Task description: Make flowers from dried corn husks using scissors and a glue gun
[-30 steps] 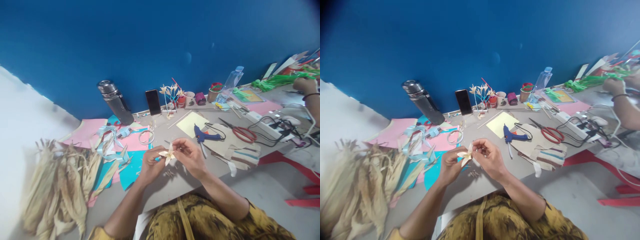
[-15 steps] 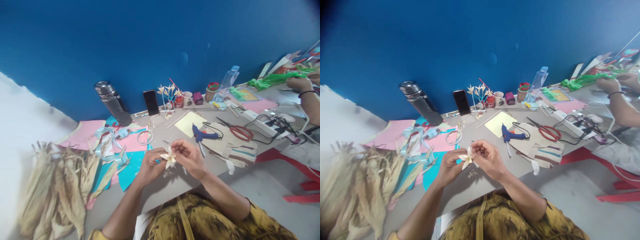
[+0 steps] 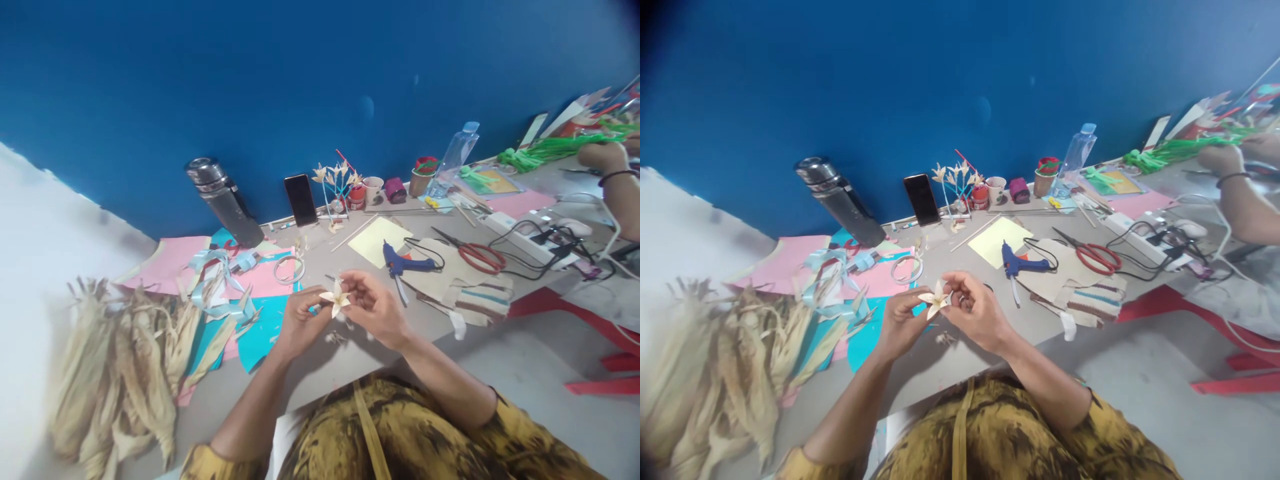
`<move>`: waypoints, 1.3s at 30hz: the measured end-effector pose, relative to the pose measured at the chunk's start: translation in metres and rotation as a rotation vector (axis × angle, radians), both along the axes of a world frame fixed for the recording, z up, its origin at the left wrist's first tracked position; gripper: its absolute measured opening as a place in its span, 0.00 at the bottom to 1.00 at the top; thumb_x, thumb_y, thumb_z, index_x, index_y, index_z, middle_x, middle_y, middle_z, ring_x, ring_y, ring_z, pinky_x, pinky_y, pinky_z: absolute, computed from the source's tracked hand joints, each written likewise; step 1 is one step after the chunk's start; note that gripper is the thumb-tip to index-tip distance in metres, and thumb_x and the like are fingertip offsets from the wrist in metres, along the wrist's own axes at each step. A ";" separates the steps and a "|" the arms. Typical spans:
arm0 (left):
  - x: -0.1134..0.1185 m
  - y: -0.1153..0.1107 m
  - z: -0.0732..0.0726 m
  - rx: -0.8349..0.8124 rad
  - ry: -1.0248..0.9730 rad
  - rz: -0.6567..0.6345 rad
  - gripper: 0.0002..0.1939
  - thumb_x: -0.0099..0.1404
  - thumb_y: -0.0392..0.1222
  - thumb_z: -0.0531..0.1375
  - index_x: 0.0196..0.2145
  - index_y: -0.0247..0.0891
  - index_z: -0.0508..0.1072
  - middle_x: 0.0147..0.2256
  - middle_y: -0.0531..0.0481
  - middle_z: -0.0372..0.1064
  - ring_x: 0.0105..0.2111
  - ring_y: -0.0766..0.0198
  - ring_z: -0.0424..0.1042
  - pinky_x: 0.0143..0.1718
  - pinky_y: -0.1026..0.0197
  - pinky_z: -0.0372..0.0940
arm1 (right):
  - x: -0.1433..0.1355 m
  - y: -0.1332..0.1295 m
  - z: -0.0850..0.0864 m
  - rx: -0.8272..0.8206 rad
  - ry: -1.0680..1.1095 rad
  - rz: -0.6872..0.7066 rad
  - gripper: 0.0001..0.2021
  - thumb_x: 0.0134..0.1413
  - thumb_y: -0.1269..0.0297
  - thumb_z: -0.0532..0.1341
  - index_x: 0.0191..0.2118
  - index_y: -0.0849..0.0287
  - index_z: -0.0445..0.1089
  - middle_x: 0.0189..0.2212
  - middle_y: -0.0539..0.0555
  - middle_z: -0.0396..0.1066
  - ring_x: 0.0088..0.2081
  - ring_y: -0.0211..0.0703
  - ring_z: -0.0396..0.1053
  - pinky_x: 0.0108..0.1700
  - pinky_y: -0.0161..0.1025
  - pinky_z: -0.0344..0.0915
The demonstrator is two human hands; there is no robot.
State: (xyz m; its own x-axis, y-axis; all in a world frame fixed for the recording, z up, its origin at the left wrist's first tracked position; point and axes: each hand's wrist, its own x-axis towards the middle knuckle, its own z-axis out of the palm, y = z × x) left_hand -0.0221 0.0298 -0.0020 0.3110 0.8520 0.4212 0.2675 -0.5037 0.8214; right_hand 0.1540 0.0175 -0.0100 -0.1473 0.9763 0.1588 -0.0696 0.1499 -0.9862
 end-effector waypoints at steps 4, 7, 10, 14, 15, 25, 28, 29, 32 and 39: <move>0.003 0.000 -0.005 -0.012 -0.003 0.062 0.10 0.63 0.39 0.62 0.25 0.36 0.75 0.22 0.53 0.65 0.23 0.68 0.63 0.25 0.66 0.59 | -0.002 0.002 -0.004 0.018 -0.008 -0.043 0.20 0.51 0.65 0.67 0.51 0.57 0.70 0.39 0.53 0.72 0.31 0.35 0.66 0.31 0.33 0.64; 0.006 -0.001 -0.006 -0.016 -0.020 0.082 0.10 0.63 0.38 0.62 0.24 0.36 0.74 0.22 0.53 0.65 0.23 0.68 0.63 0.26 0.66 0.59 | -0.002 0.002 -0.005 0.034 -0.008 -0.062 0.20 0.51 0.66 0.67 0.51 0.57 0.70 0.38 0.53 0.72 0.31 0.35 0.66 0.31 0.33 0.64; 0.007 -0.001 -0.004 -0.018 -0.049 0.066 0.10 0.62 0.39 0.62 0.24 0.37 0.75 0.23 0.52 0.67 0.24 0.67 0.63 0.27 0.65 0.60 | 0.000 0.002 -0.004 0.018 0.044 -0.028 0.19 0.51 0.67 0.66 0.51 0.57 0.71 0.37 0.53 0.73 0.32 0.37 0.67 0.32 0.33 0.65; 0.006 -0.002 -0.002 -0.015 -0.047 0.063 0.11 0.64 0.41 0.62 0.24 0.36 0.75 0.22 0.52 0.66 0.23 0.67 0.62 0.25 0.65 0.59 | 0.005 0.004 -0.002 0.019 0.084 0.056 0.21 0.51 0.68 0.66 0.53 0.57 0.69 0.38 0.54 0.73 0.34 0.37 0.69 0.34 0.34 0.66; 0.006 -0.002 -0.001 -0.007 -0.044 0.061 0.12 0.65 0.41 0.62 0.24 0.36 0.75 0.22 0.52 0.65 0.23 0.68 0.62 0.25 0.65 0.58 | 0.006 0.004 -0.002 0.022 0.085 0.071 0.22 0.52 0.68 0.67 0.53 0.58 0.69 0.39 0.54 0.73 0.34 0.38 0.69 0.35 0.34 0.66; 0.003 0.000 -0.003 0.151 0.011 -0.017 0.09 0.68 0.38 0.59 0.30 0.38 0.77 0.25 0.50 0.71 0.25 0.66 0.68 0.29 0.64 0.62 | 0.012 0.008 0.009 0.007 0.121 0.115 0.17 0.55 0.66 0.65 0.51 0.59 0.69 0.34 0.51 0.73 0.32 0.37 0.69 0.34 0.34 0.64; 0.002 0.001 -0.004 0.221 0.024 -0.024 0.06 0.67 0.37 0.60 0.33 0.39 0.78 0.26 0.49 0.72 0.26 0.65 0.70 0.30 0.63 0.63 | 0.015 0.005 0.015 0.059 0.014 0.110 0.17 0.53 0.68 0.65 0.50 0.59 0.70 0.33 0.51 0.73 0.30 0.36 0.68 0.33 0.34 0.64; 0.002 0.001 -0.004 0.246 0.026 -0.022 0.06 0.66 0.37 0.61 0.33 0.39 0.79 0.26 0.50 0.72 0.26 0.65 0.70 0.30 0.63 0.63 | 0.016 0.004 0.016 0.083 -0.017 0.109 0.17 0.53 0.69 0.65 0.50 0.59 0.70 0.33 0.51 0.73 0.30 0.36 0.67 0.33 0.34 0.64; 0.002 0.001 -0.003 0.302 0.031 -0.005 0.04 0.65 0.37 0.62 0.33 0.39 0.78 0.25 0.50 0.72 0.25 0.66 0.69 0.29 0.63 0.62 | 0.019 0.001 0.017 0.184 -0.084 0.122 0.18 0.55 0.69 0.64 0.52 0.57 0.70 0.34 0.51 0.74 0.29 0.36 0.67 0.32 0.34 0.64; 0.003 -0.001 0.002 0.320 0.022 -0.047 0.02 0.66 0.36 0.63 0.34 0.39 0.76 0.27 0.50 0.73 0.27 0.66 0.70 0.31 0.64 0.63 | 0.020 -0.001 0.013 0.401 -0.214 0.099 0.19 0.56 0.70 0.63 0.53 0.56 0.68 0.36 0.52 0.75 0.30 0.36 0.69 0.31 0.34 0.64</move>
State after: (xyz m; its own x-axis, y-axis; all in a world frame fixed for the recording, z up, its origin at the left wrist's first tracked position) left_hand -0.0190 0.0283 -0.0003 0.3590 0.6617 0.6583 0.2533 -0.7479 0.6136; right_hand 0.1739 0.0161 0.0033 -0.3076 0.8236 0.4766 0.0963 0.5252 -0.8455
